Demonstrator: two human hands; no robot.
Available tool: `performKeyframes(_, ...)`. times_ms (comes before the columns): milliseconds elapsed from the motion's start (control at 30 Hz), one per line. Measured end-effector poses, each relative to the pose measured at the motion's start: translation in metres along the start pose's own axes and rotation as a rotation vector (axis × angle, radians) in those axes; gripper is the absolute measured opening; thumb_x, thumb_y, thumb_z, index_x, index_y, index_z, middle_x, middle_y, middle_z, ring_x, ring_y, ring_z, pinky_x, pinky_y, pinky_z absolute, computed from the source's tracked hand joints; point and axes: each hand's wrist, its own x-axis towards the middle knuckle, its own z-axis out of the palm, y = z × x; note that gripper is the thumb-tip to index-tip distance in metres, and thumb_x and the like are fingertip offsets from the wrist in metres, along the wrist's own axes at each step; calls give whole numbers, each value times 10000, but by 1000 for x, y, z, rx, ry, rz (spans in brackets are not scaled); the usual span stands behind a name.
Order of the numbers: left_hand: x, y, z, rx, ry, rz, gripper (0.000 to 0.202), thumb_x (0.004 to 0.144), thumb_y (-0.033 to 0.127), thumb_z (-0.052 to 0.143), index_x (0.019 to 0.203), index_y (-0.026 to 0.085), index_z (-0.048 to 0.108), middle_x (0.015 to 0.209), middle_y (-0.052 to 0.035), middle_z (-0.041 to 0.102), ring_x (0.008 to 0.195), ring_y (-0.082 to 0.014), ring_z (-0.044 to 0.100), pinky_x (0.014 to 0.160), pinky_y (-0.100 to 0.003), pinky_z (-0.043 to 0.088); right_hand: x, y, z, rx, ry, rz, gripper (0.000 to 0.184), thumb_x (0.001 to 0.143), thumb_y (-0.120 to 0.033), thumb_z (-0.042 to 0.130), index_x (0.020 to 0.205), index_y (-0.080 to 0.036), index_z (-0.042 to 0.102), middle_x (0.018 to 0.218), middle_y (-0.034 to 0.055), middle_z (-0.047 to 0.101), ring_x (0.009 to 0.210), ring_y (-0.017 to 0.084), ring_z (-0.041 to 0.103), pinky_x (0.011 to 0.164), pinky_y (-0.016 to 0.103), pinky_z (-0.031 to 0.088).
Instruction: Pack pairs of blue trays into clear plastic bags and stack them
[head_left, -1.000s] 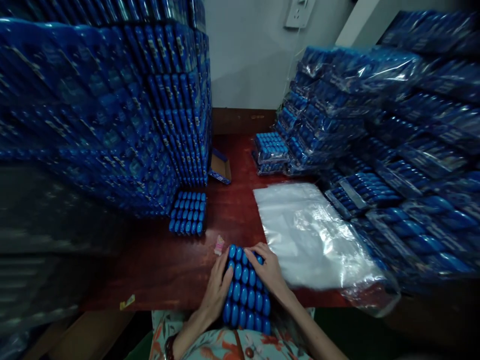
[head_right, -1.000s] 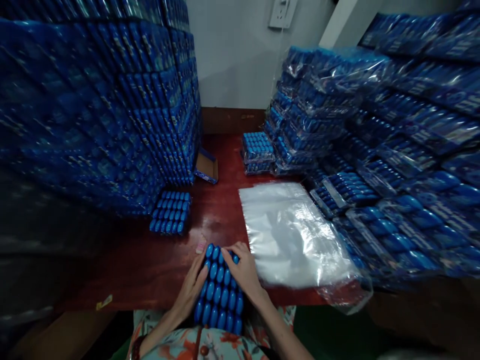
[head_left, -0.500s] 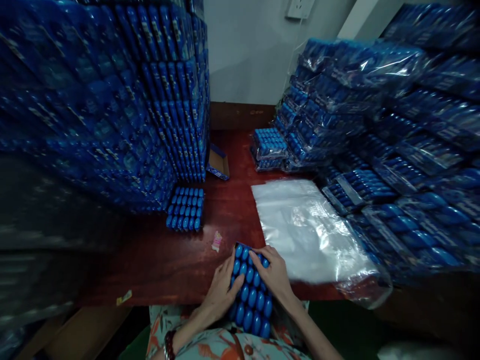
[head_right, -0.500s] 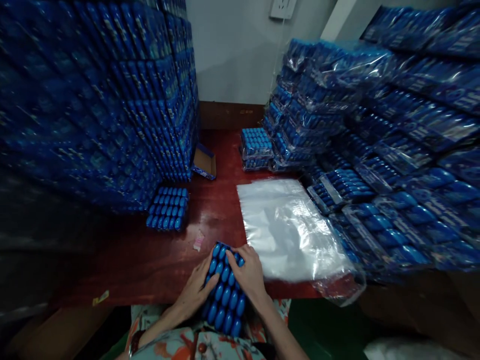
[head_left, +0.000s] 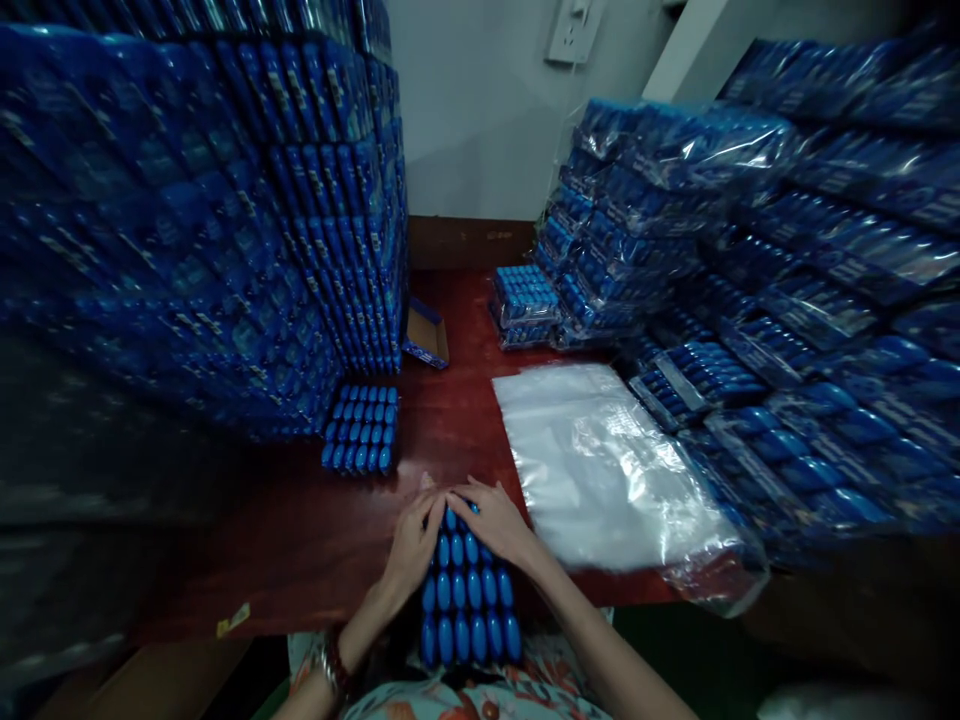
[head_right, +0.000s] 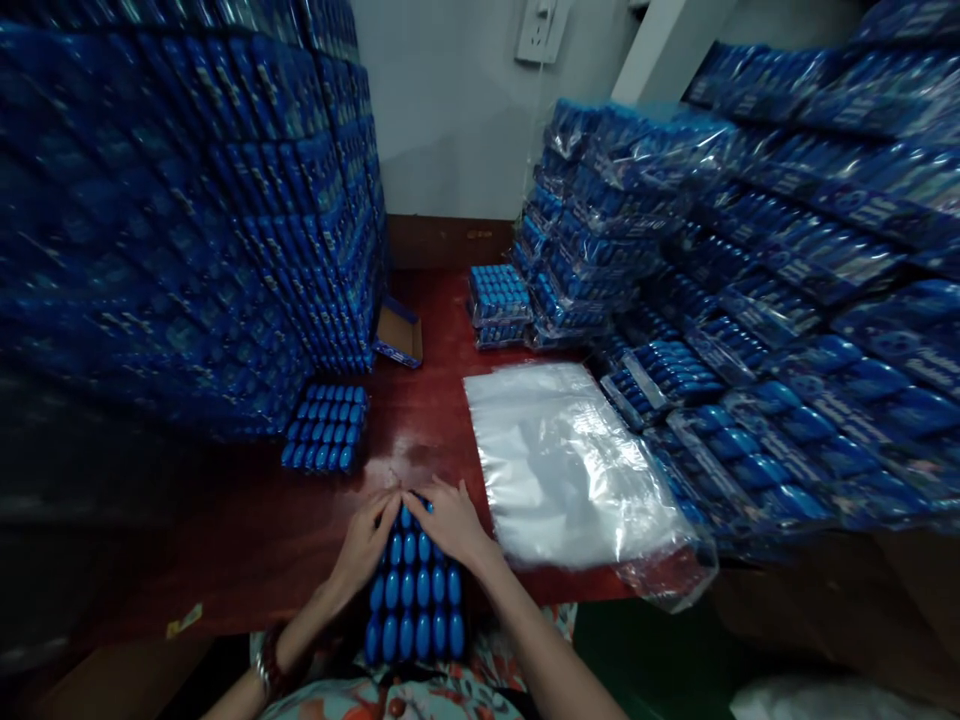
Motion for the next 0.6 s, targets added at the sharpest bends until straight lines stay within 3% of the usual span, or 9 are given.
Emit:
performKeyframes(100,-1,-7,7,0,78,5,383,897,421,391,1106,216,638,1235,-65,598,1250,-228,447,1107,-441,280,1,0,6,-53,80,41,415,895,-490,420,1163,-238,613,1230,90,603,1223,291,476,1026,576,285)
performKeyframes(167,1,-9,11,6,97,-2,392,908,413,358,1070,198,643,1170,-76,624,1186,-222,498,1080,-432,322,4,0,10,-70,110,29,398,899,-465,425,1102,-204,648,1167,105,638,1175,268,521,1010,504,351)
performKeyframes(233,4,-8,13,20,84,-11,418,916,420,323,1023,176,644,1098,-92,642,1098,-221,547,1043,-428,362,9,1,10,-52,131,5,378,900,-451,430,1018,-195,681,1077,101,676,1111,252,564,986,449,391)
performKeyframes(300,5,-5,10,3,48,-44,437,916,441,310,1052,170,624,1150,-104,617,1125,-221,531,1059,-425,342,10,3,8,58,128,-23,385,897,-462,424,991,-199,689,1028,88,690,1039,236,600,955,415,426)
performKeyframes(367,-2,-1,5,-50,31,-107,473,908,471,328,1219,175,526,1347,-104,489,1285,-217,403,1123,-420,247,4,6,4,244,141,-47,418,897,-488,401,1028,-202,677,1050,81,682,1025,222,607,948,395,444)
performKeyframes(467,-33,1,1,-138,53,-180,637,886,508,372,1433,216,222,1537,-54,173,1421,-190,90,1170,-395,78,-21,14,6,448,269,-8,459,910,-493,359,1227,-232,564,1281,68,558,1217,207,484,1051,396,365)
performKeyframes(533,-56,0,3,-202,47,-200,717,874,519,395,1461,247,86,1555,-27,74,1422,-185,16,1170,-389,53,-40,20,16,462,322,37,494,903,-487,387,1350,-280,427,1437,36,384,1335,202,333,1108,410,285)
performKeyframes(600,-71,-2,7,-271,-5,-236,763,865,525,412,1464,258,21,1555,-27,48,1419,-194,29,1168,-395,80,-52,22,29,443,311,61,545,892,-480,422,1402,-313,328,1505,11,245,1378,203,237,1125,417,253)
